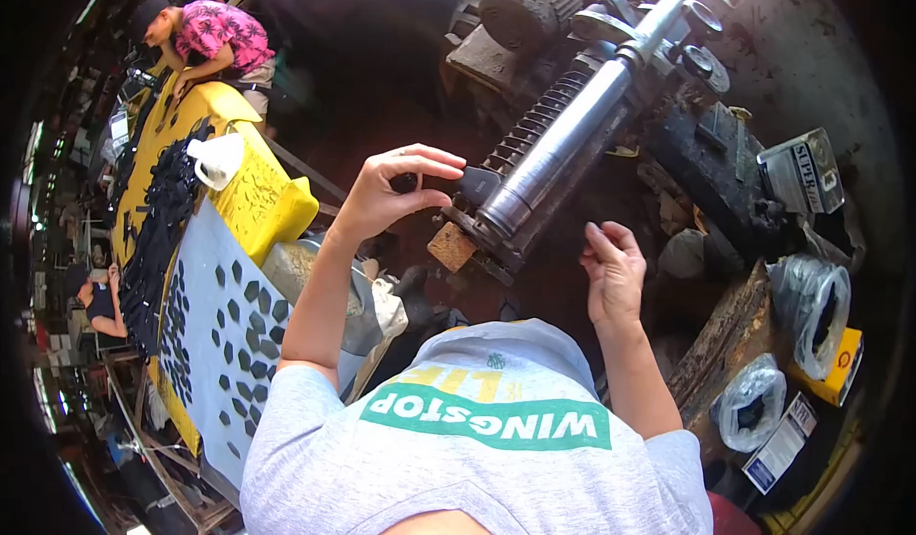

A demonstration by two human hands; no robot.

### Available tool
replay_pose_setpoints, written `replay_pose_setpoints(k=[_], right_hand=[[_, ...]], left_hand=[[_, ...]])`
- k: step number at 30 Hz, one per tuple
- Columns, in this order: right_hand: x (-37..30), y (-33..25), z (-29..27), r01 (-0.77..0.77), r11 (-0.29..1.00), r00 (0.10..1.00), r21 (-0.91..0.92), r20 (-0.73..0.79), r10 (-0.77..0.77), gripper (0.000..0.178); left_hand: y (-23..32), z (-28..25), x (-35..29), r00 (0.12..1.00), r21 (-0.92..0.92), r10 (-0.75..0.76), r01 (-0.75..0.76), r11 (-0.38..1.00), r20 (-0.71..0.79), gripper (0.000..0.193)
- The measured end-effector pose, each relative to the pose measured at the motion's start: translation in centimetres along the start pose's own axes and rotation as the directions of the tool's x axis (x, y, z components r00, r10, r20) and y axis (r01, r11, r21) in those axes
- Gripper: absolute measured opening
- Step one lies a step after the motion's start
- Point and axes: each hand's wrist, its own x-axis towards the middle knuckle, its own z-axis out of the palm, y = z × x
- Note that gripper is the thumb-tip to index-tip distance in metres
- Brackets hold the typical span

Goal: The recorder picks up small hexagonal leather pieces, burnishes their edges using a rotating machine, and collects them into a bag.

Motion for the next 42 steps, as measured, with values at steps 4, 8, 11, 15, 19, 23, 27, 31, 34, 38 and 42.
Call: replay_pose_setpoints(k=[4,8,11,15,19,23,27,31,34,38,42], right_hand=[[1.4,1.0,-3.1,0.009,1.0,0.995,-0.027,-0.098,-0.011,0.022],[2.6,2.0,-4.8,-0.054,0.998,0.99,-0.037,-0.129,0.049,0.022],[3.6,3.0,-5.8,-0.069,0.993,0.987,-0.099,-0.152,0.054,0.023],[5.1,5.0,-8.1,-0.123,0.972,0.984,-0.199,-0.154,0.093,0.026],[6.8,9.6,-12.3,-0.287,0.913,0.936,-0.291,-0.288,0.203,0.03],[6.6,13.3,-13.4,-0.403,0.808,0.905,-0.43,-0.317,0.282,0.029],[6.9,17.7,-13.2,-0.38,0.771,0.925,-0.512,-0.202,0.321,0.021],[5.4,21.6,-13.6,-0.366,0.766,0.912,-0.528,-0.04,0.408,0.005],[7.1,25.2,-16.7,-0.431,0.661,0.866,-0.614,-0.078,0.493,0.006],[7.9,27.5,-18.0,-0.471,0.552,0.828,-0.687,-0.13,0.545,0.014],[6.4,27.6,-15.3,-0.434,0.53,0.849,-0.728,-0.134,0.511,0.02]], left_hand=[[-0.3,0.0,0.9,0.999,-0.001,0.035,-0.035,0.999,0.012,0.029],[-1.2,-0.8,1.6,0.995,-0.047,0.01,-0.005,0.999,0.096,0.028],[-1.4,-1.3,1.3,0.996,-0.046,0.032,-0.028,0.999,0.084,0.025],[-1.4,-4.0,-2.2,0.853,-0.483,-0.494,0.365,0.796,-0.168,0.02],[-4.0,-7.6,-7.9,0.774,-0.996,-0.63,0.014,-0.089,0.067,0.031],[-2.4,-9.7,-14.5,0.699,-0.971,-0.706,-0.226,-0.074,-0.109,0.033],[-0.9,-13.0,-23.3,0.605,-0.913,-0.748,-0.409,0.002,-0.273,0.026],[-0.6,-16.9,-33.5,0.437,-0.815,-0.788,-0.564,0.136,-0.434,0.022],[-0.6,-19.9,-42.4,0.293,-0.673,-0.802,-0.718,0.176,-0.521,0.012],[-1.0,-23.1,-53.2,0.087,-0.508,-0.804,-0.813,0.284,-0.588,0.006],[-3.3,-26.3,-59.3,-0.074,-0.409,-0.832,-0.845,0.346,-0.55,0.013]])
